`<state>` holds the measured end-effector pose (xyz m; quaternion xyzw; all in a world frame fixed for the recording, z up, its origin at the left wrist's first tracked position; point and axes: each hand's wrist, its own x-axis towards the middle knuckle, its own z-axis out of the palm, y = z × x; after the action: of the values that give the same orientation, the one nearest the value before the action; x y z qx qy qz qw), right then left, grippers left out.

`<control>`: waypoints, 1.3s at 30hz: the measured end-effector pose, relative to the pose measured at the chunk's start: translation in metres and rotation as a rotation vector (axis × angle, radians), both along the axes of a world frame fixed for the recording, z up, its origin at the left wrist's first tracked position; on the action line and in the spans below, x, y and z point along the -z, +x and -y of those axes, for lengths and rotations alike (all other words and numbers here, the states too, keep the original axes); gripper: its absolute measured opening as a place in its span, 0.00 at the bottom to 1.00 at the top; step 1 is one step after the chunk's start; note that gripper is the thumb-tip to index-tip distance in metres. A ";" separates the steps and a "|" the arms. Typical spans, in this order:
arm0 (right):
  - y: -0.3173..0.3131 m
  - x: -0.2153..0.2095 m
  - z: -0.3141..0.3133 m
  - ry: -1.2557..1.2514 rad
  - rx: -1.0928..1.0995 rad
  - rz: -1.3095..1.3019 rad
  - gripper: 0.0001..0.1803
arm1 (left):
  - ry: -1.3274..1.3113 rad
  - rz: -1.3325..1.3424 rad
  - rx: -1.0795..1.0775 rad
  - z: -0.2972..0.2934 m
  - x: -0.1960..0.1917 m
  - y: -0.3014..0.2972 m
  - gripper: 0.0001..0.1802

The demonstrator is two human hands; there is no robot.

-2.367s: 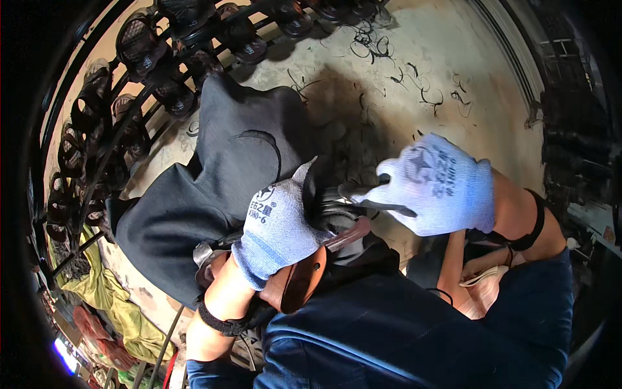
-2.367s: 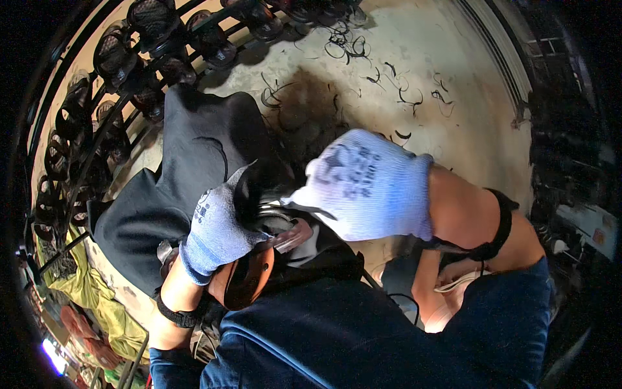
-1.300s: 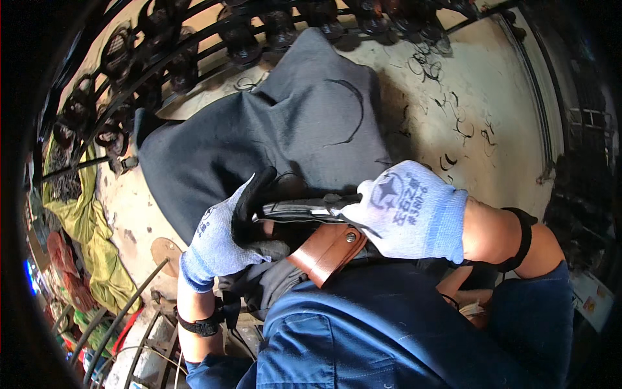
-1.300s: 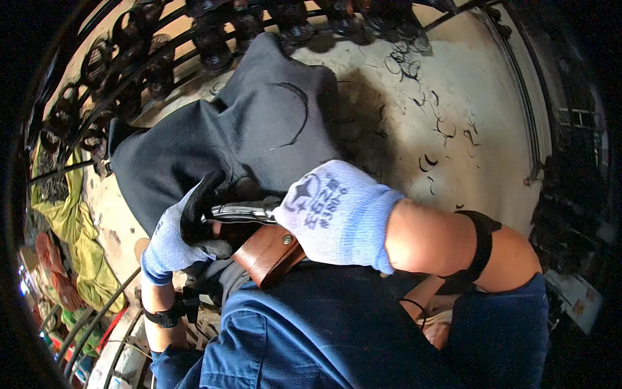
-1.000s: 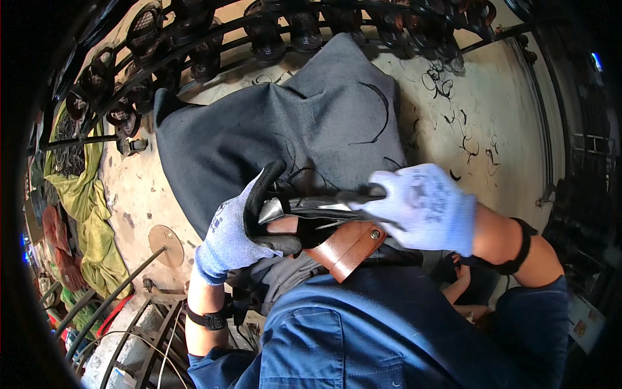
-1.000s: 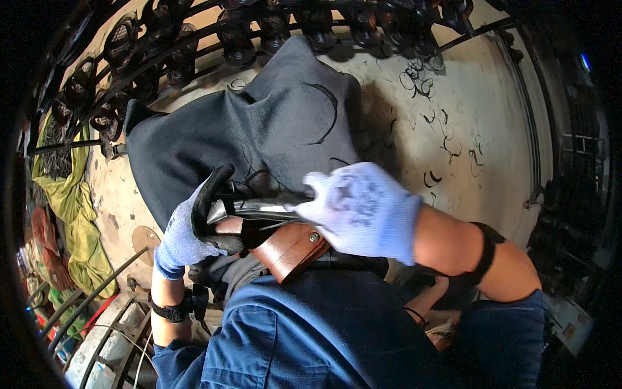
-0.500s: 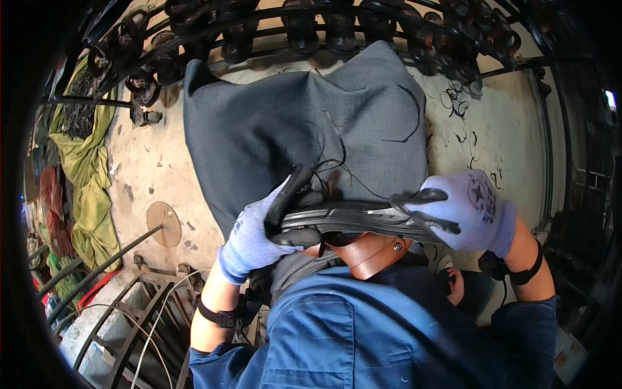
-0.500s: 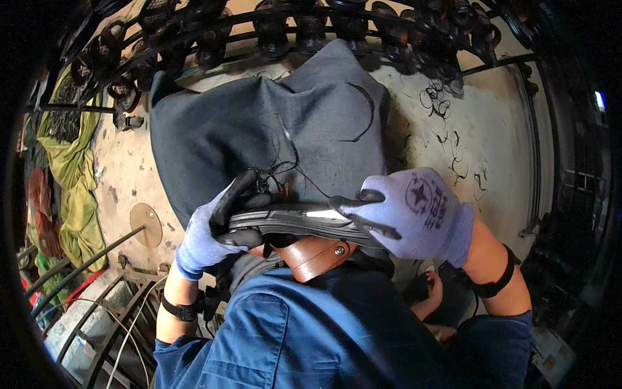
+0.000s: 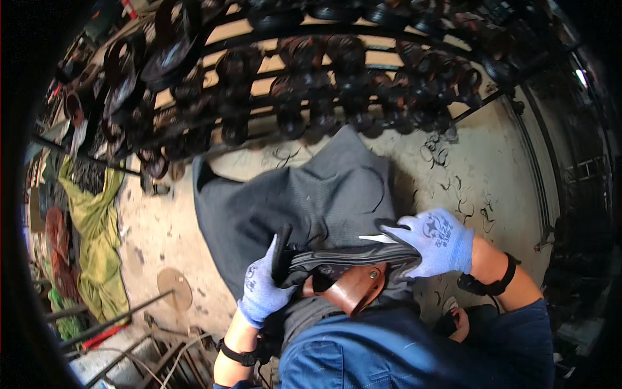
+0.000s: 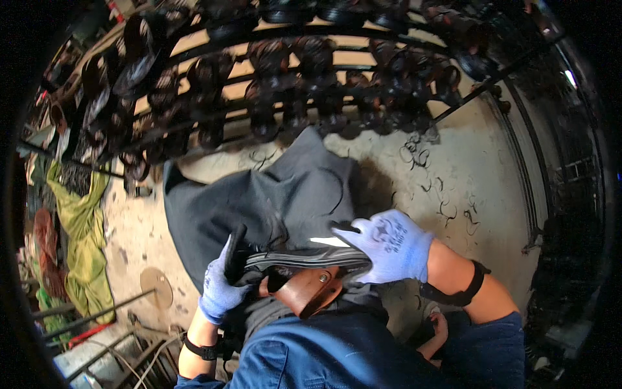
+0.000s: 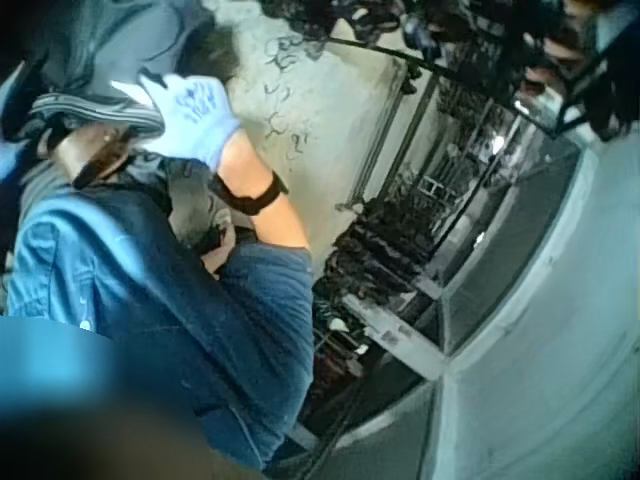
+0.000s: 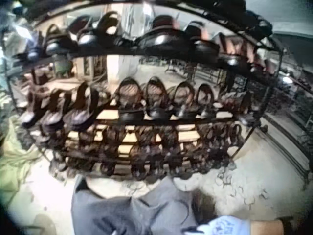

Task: Using a small tool to trim or clean the edges and interior of sandals at a manufacturing station.

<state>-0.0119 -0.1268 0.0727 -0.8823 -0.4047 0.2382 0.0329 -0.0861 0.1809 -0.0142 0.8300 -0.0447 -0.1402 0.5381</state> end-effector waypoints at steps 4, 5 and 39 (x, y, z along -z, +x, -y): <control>-0.025 0.033 0.053 0.350 0.626 -0.374 0.28 | 0.088 0.189 0.058 0.014 -0.023 0.065 0.41; -0.030 0.049 0.065 0.544 0.754 -0.468 0.24 | 0.089 0.256 0.004 0.016 -0.027 0.080 0.42; 0.287 0.179 -0.015 1.549 1.858 -0.466 0.15 | 0.366 0.495 0.055 0.003 0.001 0.091 0.35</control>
<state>0.2749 -0.1122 -0.1066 -0.5194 0.3574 -0.0266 0.7757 0.0049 0.1783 -0.0156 0.9205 -0.1710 0.0460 0.3483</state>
